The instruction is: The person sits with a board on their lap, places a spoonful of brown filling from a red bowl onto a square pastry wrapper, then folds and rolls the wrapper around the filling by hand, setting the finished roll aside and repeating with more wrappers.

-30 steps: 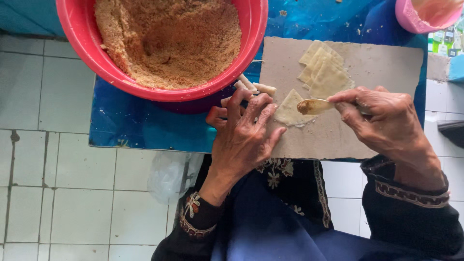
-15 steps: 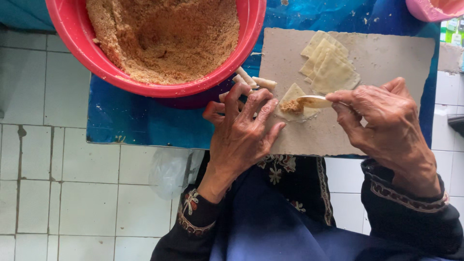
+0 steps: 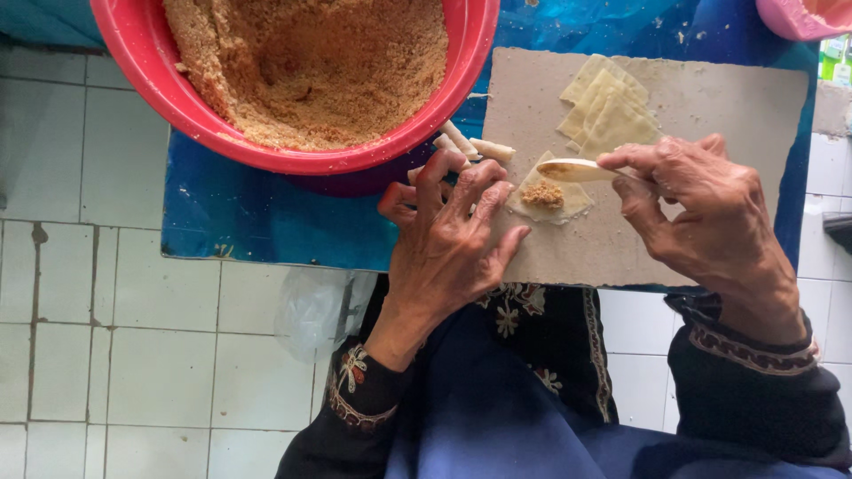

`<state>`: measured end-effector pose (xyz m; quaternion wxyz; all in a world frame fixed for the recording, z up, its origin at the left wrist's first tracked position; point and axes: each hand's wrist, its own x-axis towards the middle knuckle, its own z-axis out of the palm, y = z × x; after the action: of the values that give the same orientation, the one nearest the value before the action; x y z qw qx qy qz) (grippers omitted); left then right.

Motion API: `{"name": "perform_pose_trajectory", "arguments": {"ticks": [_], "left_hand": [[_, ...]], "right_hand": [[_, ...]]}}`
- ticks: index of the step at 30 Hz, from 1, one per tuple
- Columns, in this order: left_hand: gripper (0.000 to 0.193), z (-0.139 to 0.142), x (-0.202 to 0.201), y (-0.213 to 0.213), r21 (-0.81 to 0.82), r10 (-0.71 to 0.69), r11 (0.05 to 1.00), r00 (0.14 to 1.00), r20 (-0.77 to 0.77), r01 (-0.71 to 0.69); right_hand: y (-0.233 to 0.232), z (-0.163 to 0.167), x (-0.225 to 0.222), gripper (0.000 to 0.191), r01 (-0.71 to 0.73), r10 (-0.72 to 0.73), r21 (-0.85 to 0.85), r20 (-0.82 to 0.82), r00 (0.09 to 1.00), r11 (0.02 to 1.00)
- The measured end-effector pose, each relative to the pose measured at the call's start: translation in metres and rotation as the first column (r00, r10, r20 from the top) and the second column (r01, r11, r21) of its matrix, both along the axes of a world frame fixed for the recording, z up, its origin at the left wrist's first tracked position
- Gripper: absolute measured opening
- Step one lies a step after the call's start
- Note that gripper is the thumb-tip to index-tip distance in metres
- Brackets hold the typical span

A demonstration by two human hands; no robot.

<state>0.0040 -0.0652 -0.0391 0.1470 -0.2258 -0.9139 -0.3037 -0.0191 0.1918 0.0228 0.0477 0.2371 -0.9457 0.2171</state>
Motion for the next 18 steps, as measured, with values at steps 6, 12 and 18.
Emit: {"name": "perform_pose_trajectory", "arguments": {"ticks": [6,12,18], "left_hand": [[0.046,0.001,0.000,-0.001,0.017,-0.003,1.000,1.000,-0.001,0.003],[0.045,0.002,0.001,0.000,-0.041,0.037,0.998,0.998,-0.042,-0.039],[0.043,0.001,0.000,0.000,-0.030,0.036,0.999,0.999,-0.034,-0.037]], "right_hand": [[-0.006,0.001,0.003,0.028,-0.089,0.091,0.042,-0.039,0.995,0.995],[-0.008,-0.003,-0.002,0.037,-0.185,0.198,0.111,-0.123,0.972,0.976],[-0.012,0.011,0.008,0.040,-0.187,0.222,0.202,-0.169,0.960,0.961]]}}
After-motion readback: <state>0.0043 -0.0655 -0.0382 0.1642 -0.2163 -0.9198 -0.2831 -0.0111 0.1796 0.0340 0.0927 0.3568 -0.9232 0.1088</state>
